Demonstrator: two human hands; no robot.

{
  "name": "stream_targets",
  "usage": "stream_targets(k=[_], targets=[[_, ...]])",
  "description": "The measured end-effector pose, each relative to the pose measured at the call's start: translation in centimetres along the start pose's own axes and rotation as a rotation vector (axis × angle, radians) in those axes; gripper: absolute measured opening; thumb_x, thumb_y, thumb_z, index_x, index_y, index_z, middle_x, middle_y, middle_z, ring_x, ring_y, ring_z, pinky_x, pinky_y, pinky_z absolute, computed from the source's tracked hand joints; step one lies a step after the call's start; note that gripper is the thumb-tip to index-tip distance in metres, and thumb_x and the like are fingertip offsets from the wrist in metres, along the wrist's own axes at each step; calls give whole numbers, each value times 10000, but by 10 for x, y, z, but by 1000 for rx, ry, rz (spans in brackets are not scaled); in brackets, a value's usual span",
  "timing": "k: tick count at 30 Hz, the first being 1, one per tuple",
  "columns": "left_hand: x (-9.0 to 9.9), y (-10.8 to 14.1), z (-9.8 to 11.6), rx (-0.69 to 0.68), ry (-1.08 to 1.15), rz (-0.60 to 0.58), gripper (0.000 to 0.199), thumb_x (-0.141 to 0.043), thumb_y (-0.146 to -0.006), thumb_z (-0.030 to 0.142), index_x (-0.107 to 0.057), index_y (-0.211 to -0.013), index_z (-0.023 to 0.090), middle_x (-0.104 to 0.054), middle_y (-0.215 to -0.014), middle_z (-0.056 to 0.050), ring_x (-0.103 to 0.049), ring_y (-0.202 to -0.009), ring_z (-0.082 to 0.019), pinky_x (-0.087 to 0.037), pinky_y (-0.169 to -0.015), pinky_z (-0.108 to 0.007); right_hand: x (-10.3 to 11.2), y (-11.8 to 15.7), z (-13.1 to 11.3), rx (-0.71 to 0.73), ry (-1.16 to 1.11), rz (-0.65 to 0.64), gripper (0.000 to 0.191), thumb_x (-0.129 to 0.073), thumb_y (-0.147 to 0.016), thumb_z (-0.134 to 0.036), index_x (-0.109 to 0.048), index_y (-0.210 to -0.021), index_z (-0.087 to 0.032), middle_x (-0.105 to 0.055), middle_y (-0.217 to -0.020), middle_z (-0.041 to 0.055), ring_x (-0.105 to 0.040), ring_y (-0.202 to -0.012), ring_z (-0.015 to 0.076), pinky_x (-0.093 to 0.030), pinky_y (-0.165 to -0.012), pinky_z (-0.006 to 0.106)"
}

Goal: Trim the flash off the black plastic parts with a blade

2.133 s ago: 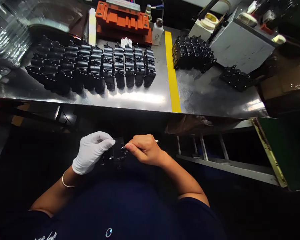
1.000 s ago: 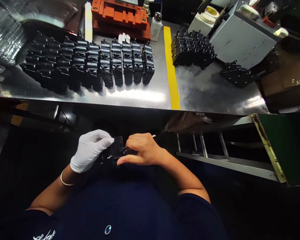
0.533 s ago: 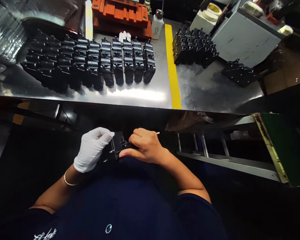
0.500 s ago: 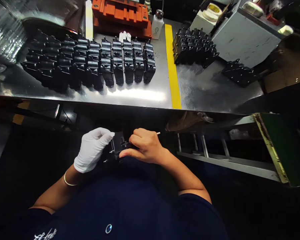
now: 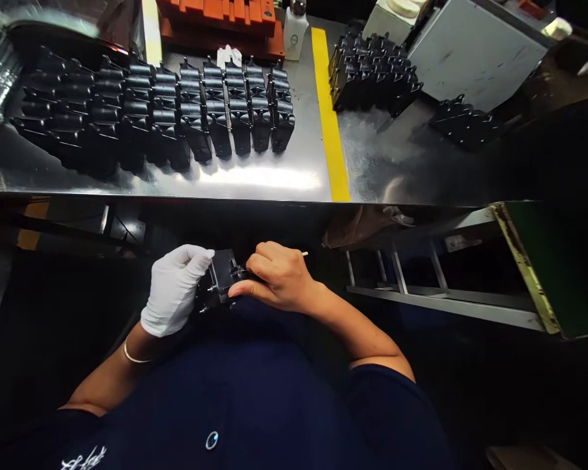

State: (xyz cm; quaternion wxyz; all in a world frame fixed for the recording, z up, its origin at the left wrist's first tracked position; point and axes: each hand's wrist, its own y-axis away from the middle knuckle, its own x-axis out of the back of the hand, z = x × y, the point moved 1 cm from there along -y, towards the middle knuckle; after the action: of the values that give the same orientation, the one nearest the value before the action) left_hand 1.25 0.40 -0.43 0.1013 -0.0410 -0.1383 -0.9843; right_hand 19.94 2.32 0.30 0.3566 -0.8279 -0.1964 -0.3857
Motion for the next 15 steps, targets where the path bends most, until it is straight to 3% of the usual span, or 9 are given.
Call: stream_targets(k=[6,12,15], targets=[[-3,-1,0,11,-19,3,342,-728,-663,474,-615,-586,160,-555,-538,20,-463,-502,-96,-373,-455,-205,0,0,-2,13,39,-9,554,-344,-970,-553,-459,-572,-185,-395,-589,-5,-351,-552,121,-257,-521,270],[-1,-3,2,-5,-44,-11,320,-723,-680,458,-634,-608,159,-580,-563,15,-498,-533,-105,-389,-478,-204,1,-1,-1,-5,79,31,533,-355,-946,-600,-552,-703,-169,-470,-650,22,-418,-607,140,-312,-560,267],[-1,-4,3,5,-46,-8,325,-725,-673,464,-632,-605,160,-581,-559,14,-505,-531,-109,-386,-472,-208,0,-1,-2,-3,91,7,545,-336,-954,-591,-516,-648,-178,-433,-620,8,-380,-573,131,-284,-541,269]])
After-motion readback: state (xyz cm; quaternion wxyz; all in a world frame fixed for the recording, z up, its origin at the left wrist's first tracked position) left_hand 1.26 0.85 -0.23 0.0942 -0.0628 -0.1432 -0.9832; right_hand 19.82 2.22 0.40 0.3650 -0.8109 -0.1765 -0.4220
